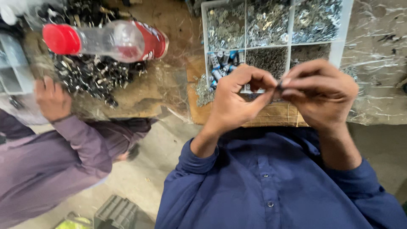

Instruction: The person repeatedly picks small metal key blanks and blue plastic caps from a compartmentalized tray and assembles them by hand. The person inserts the key blank into the cap and places the assembled unit back into the tray. The process is repeated continuously.

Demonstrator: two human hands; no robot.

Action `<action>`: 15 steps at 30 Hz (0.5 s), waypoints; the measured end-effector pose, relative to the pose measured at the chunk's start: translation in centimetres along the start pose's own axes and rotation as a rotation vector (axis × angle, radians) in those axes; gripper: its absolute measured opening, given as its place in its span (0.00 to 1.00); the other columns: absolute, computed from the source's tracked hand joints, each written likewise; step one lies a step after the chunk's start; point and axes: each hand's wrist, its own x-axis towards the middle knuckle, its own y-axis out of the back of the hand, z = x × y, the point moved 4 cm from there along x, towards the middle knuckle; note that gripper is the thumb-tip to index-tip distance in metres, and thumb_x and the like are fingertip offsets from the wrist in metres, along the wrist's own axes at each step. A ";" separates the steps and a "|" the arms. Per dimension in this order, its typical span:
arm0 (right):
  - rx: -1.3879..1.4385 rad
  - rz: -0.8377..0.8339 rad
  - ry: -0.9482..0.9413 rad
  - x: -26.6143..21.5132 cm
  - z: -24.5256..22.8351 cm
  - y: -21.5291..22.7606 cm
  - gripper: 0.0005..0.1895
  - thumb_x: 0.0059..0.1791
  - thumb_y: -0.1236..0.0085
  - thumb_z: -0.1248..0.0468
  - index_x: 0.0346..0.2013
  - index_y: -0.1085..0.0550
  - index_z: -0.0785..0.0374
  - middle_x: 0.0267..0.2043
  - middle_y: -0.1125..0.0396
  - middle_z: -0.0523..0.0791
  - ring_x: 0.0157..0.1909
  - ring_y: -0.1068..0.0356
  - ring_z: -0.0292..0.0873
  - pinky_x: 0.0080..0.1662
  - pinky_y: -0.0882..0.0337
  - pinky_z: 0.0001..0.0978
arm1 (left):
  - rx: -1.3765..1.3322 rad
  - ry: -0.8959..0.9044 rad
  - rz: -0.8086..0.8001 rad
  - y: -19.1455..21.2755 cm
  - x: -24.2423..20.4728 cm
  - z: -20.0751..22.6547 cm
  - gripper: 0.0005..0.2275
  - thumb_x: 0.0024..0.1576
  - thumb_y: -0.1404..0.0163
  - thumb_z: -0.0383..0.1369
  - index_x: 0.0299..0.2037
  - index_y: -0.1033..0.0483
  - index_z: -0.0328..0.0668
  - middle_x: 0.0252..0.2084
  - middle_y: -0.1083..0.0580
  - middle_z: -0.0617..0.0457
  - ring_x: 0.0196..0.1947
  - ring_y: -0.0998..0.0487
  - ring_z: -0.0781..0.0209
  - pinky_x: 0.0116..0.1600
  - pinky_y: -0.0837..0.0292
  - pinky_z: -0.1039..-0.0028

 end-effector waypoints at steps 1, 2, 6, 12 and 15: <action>0.032 -0.047 0.023 0.3 0.0 0.0 0.11 0.47 0.28 0.76 0.42 0.21 0.69 0.48 0.27 0.48 0.47 0.24 0.35 0.49 0.20 0.21 | -0.153 0.058 -0.066 0.1 0.2 0.4 0.09 0.59 0.38 0.24 0.47 0.22 0.38 0.39 0.25 0.53 0.38 0.23 0.67 0.46 0.25 0.80; 0.065 -0.082 0.021 0.1 -0.2 0.2 0.13 0.45 0.28 0.76 0.43 0.21 0.68 0.48 0.27 0.48 0.48 0.24 0.36 0.49 0.21 0.21 | -0.311 0.124 -0.151 -0.2 0.4 1.0 0.10 0.58 0.37 0.24 0.47 0.23 0.37 0.40 0.26 0.53 0.40 0.24 0.66 0.49 0.25 0.78; 0.376 0.101 -0.251 -3.0 0.6 1.9 0.17 0.46 0.32 0.78 0.48 0.23 0.68 0.56 0.29 0.52 0.49 0.26 0.36 0.44 0.23 0.20 | 0.562 -0.299 0.163 -0.4 -0.6 6.0 0.12 0.56 0.35 0.27 0.46 0.25 0.39 0.42 0.25 0.50 0.39 0.24 0.57 0.47 0.27 0.72; 0.329 0.407 -0.285 -13.6 -0.8 7.9 0.19 0.44 0.32 0.81 0.49 0.24 0.70 0.55 0.30 0.54 0.46 0.29 0.36 0.46 0.25 0.20 | 0.814 -0.575 -0.731 -8.6 1.5 4.0 0.10 0.53 0.44 0.28 0.44 0.22 0.39 0.38 0.23 0.47 0.43 0.23 0.44 0.45 0.26 0.58; 0.424 0.482 -0.208 -18.4 -0.5 8.4 0.19 0.46 0.33 0.81 0.50 0.24 0.70 0.53 0.30 0.54 0.47 0.26 0.41 0.47 0.20 0.27 | 0.863 -0.738 -0.589 -18.8 6.1 0.6 0.03 0.56 0.47 0.30 0.36 0.22 0.42 0.34 0.22 0.45 0.37 0.18 0.44 0.40 0.22 0.57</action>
